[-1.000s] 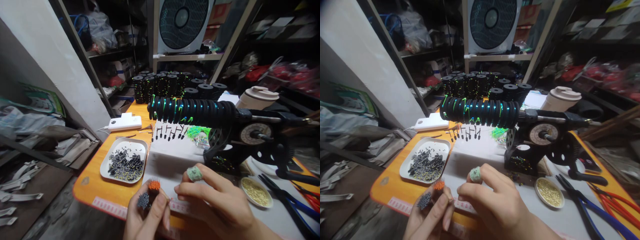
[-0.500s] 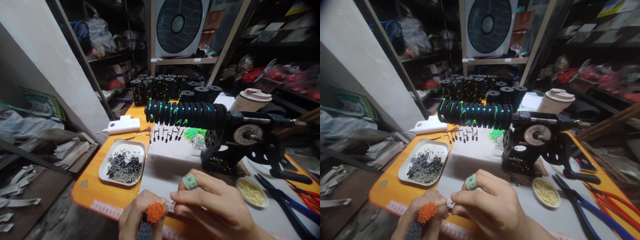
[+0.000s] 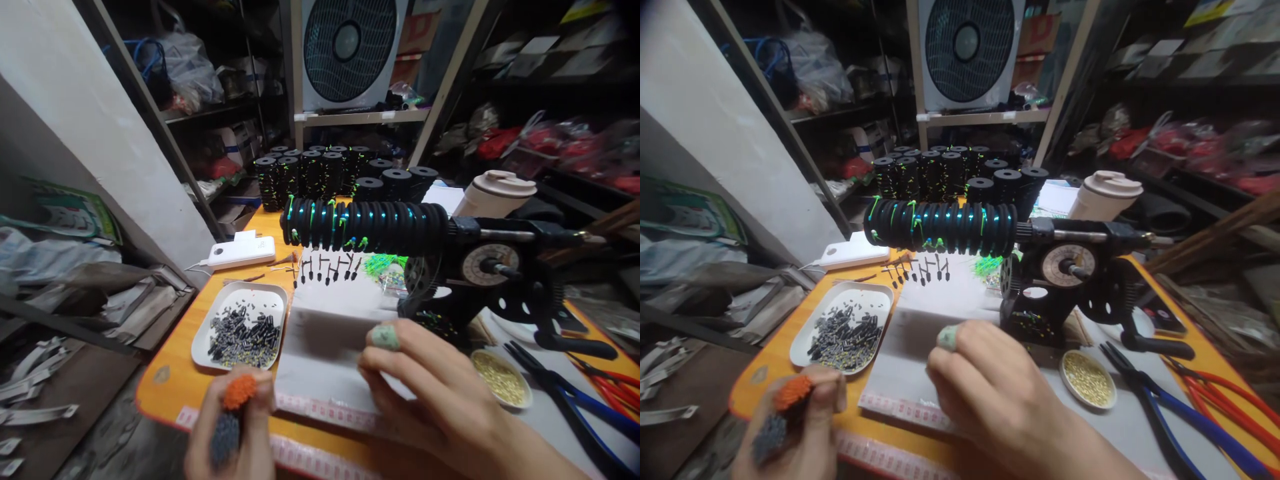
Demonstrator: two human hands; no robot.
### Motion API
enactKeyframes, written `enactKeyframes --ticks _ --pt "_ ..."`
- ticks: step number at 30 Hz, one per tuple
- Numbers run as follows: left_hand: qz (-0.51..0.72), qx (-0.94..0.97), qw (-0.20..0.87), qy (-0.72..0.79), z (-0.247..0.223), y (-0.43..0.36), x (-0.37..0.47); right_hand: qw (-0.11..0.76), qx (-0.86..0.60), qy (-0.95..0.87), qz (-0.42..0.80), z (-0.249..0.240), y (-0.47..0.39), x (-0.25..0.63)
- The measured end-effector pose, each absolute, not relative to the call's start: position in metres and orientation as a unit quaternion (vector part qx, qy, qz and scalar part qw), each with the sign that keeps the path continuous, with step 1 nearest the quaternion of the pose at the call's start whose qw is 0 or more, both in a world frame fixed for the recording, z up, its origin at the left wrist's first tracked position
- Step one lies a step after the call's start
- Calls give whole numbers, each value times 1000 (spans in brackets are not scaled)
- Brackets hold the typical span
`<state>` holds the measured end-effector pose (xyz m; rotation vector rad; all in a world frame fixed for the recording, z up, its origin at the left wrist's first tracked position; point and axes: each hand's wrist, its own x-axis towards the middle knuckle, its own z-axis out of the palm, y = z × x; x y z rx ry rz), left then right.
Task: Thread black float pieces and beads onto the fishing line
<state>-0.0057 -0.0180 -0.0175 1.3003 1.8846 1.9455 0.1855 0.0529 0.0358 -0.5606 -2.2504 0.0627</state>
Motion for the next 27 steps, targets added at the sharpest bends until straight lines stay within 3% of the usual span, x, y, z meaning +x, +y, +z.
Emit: enactKeyframes --ticks 5,7,11,17,22,27 --pt "407 681 194 578 -13 0 -32 395 -248 -883 59 40 54 185" --pt "364 685 231 587 -11 3 -31 415 -258 -868 90 41 53 182" --pt "467 560 334 598 -6 -3 -17 425 -262 -855 144 41 53 178" --pt "598 364 604 381 -1 -5 15 489 -304 -796 186 32 54 179" --pt "627 270 634 364 -1 -1 40 515 -303 -765 241 31 51 174" --pt "617 319 584 420 -2 -3 43 499 -301 -777 237 36 50 173"
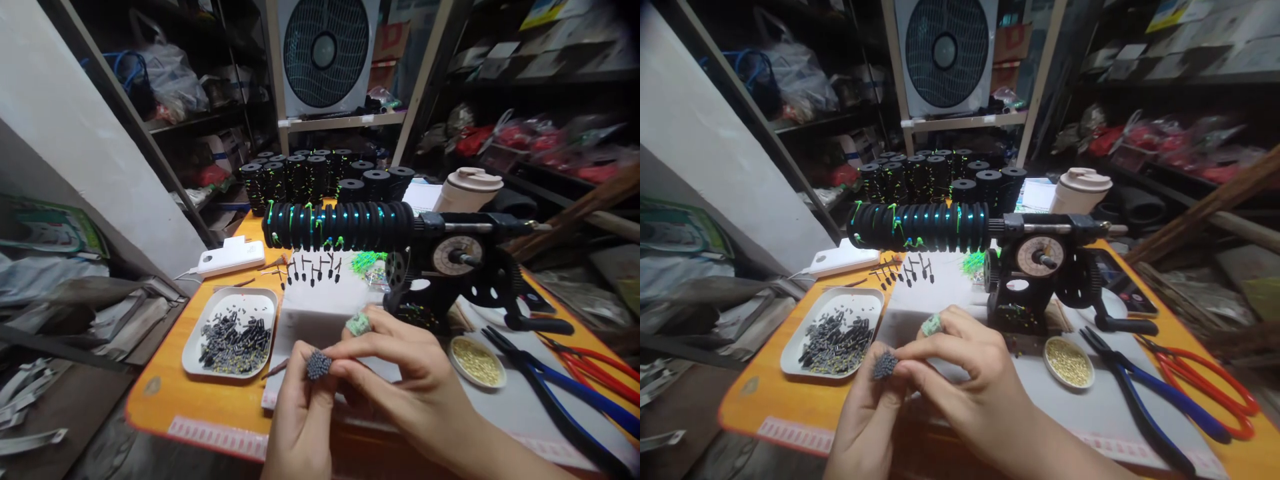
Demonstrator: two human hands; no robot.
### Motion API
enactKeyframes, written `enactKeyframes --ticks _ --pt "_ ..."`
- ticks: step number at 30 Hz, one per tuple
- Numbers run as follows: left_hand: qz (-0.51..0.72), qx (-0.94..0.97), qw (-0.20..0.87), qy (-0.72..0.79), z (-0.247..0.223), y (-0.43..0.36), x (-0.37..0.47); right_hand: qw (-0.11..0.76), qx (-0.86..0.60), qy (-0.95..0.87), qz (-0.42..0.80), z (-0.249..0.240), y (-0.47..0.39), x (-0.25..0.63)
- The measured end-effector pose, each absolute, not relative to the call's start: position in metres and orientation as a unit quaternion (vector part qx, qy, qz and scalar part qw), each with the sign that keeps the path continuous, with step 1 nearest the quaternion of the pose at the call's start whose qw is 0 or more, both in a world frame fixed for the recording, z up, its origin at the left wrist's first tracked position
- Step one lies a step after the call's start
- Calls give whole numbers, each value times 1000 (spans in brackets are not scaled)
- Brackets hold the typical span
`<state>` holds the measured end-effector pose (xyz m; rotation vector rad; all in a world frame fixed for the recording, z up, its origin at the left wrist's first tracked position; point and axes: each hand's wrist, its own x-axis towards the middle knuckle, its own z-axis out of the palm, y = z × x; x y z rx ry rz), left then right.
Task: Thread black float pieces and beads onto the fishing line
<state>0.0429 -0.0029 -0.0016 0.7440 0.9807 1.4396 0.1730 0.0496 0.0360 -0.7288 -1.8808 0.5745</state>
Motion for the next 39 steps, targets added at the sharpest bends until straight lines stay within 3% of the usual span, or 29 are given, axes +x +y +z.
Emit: enactKeyframes --ticks 5,12,19,26,33,39 --pt "591 327 582 451 1 -5 44 478 -319 -781 242 34 46 174" --pt "646 248 573 440 -1 -3 47 482 -305 -780 257 33 47 174" --pt "636 308 566 425 -11 -7 33 464 -283 -795 269 35 49 176" --pt "589 376 471 538 -15 -10 44 473 -303 -798 216 38 45 170" --pt "672 279 503 467 -14 -4 50 476 -294 -801 214 36 47 172" --pt "744 360 397 400 -13 0 38 439 -292 -824 209 30 54 179"
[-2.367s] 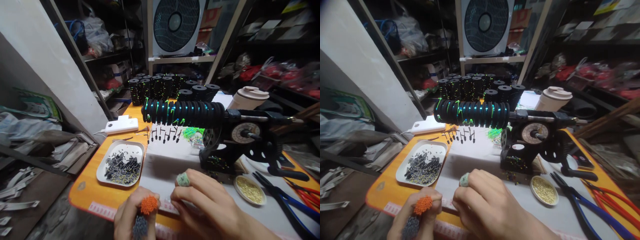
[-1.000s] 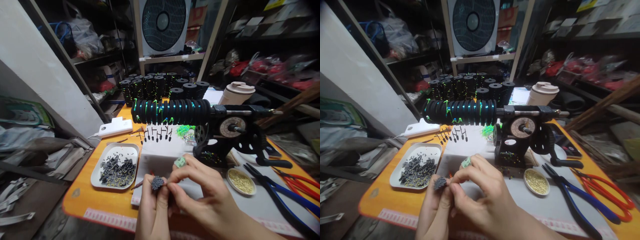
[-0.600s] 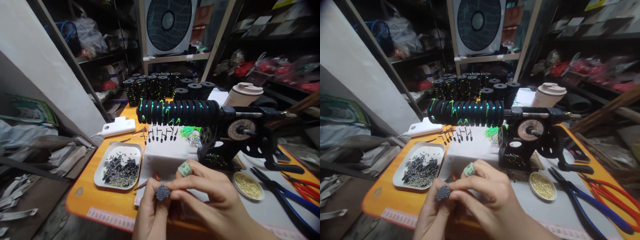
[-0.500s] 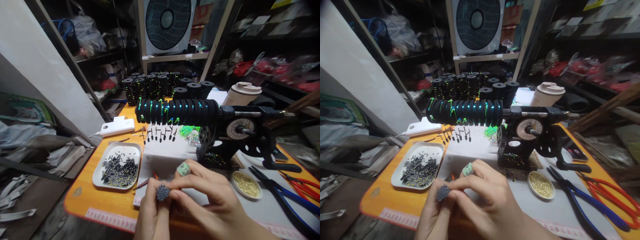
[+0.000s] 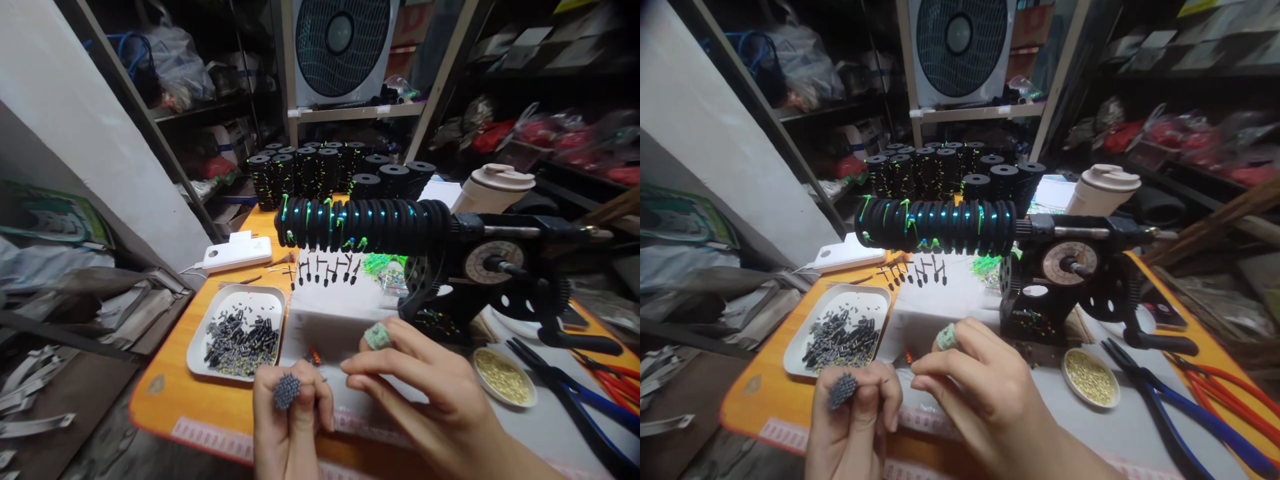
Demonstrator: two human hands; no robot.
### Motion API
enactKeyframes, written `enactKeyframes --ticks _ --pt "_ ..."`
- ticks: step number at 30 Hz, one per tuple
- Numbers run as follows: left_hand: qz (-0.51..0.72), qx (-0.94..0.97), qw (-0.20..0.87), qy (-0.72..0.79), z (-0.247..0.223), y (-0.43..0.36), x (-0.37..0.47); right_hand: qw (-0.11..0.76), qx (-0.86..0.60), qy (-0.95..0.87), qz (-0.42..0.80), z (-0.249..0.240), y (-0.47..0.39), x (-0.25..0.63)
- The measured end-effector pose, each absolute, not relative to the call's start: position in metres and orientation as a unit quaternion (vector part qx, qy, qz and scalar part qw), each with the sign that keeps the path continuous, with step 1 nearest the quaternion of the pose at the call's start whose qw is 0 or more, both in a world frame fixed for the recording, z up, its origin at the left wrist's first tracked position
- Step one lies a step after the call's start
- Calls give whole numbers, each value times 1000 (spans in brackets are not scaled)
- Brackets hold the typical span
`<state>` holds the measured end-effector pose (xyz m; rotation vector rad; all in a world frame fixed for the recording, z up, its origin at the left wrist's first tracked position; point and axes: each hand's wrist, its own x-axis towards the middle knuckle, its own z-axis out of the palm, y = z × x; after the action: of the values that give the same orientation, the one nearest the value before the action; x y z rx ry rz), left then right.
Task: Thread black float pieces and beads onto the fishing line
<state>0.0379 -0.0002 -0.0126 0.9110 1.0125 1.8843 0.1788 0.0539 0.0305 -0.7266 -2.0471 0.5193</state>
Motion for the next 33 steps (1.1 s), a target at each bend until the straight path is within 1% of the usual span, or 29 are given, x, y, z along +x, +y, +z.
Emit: enactKeyframes --ticks 2,7,10,17,20,23,27,30,33 --pt "747 387 357 406 -12 0 36 423 -291 -834 202 29 53 178" --pt "757 433 271 408 -16 1 38 419 -296 -834 203 32 50 176" --pt "766 442 252 392 -19 3 38 420 -299 -831 207 35 49 176" --pt "763 454 254 384 -18 3 39 425 -290 -831 213 36 49 180" --pt "764 443 270 382 -18 3 47 432 -276 -821 251 35 50 180" --pt "767 403 283 411 -17 0 58 448 -264 -804 289 32 52 180" --pt "758 379 309 432 -16 -2 64 460 -258 -790 314 31 54 180" --pt "762 378 334 406 -17 -2 62 448 -261 -800 302 32 54 180" --pt "776 389 328 371 -21 0 59 425 -274 -823 258 35 49 178"
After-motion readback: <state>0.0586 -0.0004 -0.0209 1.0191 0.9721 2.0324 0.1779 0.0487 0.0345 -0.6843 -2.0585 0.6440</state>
